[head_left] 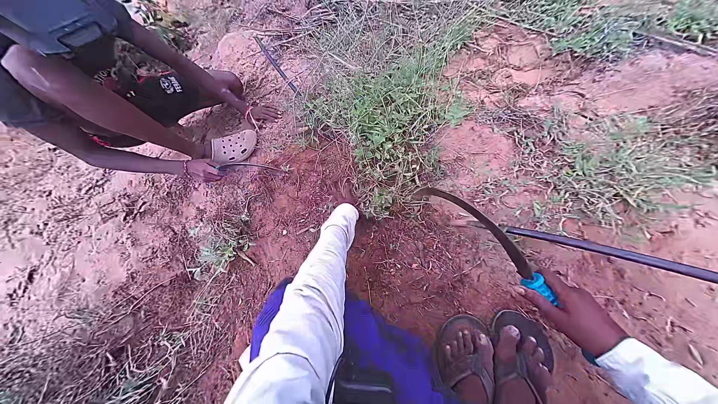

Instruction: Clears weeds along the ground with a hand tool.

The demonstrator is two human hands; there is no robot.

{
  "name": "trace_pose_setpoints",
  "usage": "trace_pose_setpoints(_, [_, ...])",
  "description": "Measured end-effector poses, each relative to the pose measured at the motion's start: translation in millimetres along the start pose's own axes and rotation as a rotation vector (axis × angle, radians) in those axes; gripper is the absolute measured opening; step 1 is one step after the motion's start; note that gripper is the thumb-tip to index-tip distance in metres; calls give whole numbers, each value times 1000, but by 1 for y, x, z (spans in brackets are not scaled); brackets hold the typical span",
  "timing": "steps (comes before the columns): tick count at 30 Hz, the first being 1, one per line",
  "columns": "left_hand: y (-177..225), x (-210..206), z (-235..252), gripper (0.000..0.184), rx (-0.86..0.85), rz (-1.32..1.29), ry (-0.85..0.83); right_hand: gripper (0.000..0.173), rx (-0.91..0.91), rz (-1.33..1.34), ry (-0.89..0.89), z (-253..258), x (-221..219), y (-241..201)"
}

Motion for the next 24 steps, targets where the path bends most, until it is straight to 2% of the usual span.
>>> trace_pose_setpoints(3, [59, -17, -29, 69, -124, 261, -154, 67, -52, 66, -3, 2, -2, 15])
trace_pose_setpoints(5, [82, -26, -36, 58, -75, 96, -126, 61, -92, 132, 3, 3, -7, 19])
trace_pose_setpoints(7, [82, -29, -34, 55, -28, -7, -40, 53, -140, 213, -22, 3, -17, 17])
trace_pose_setpoints(10, [70, -16, -38, 53, -46, 127, -53, 49, -195, 281, -91, -1, -33, 16])
trace_pose_setpoints(12, [52, -5, -34, 46, 56, -53, 82, 51, -201, 290, -131, -6, -41, 16])
trace_pose_setpoints(13, [49, 6, -41, 46, 88, -105, 187, 52, -198, 287, -140, -9, -43, 16])
trace_pose_setpoints(14, [51, 24, -62, 46, 131, -89, 195, 55, -200, 284, -150, -13, -46, 17])
trace_pose_setpoints(15, [57, 50, -89, 51, 162, 43, 17, 55, -211, 290, -170, -17, -49, 17])
trace_pose_setpoints(16, [60, 69, -106, 53, 176, 139, -85, 54, -219, 307, -182, -19, -52, 15])
trace_pose_setpoints(18, [41, 82, -98, 52, 125, 204, -79, 50, -225, 356, -194, -14, -63, 9])
trace_pose_setpoints(19, [20, 75, -79, 48, 66, 72, 27, 48, -247, 388, -221, -9, -70, 2])
trace_pose_setpoints(20, [-6, 57, -49, 39, -15, -179, 282, 49, -272, 426, -250, -3, -78, -7])
trace_pose_setpoints(22, [-31, 39, -11, 41, 111, -647, 130, 47, -297, 478, -318, 13, -99, -27])
trace_pose_setpoints(24, [-36, 27, -5, 45, 245, -1073, 154, 47, -335, 567, -365, 30, -121, -47])
Point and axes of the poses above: each hand's wrist, its own z-axis towards the middle knuckle, its own x-axis out of the back of the hand, y = z × x, the point moved 6 cm from there along z, towards the middle knuckle, and after that the axes turned 4 degrees about y, right-handed, at the moved point
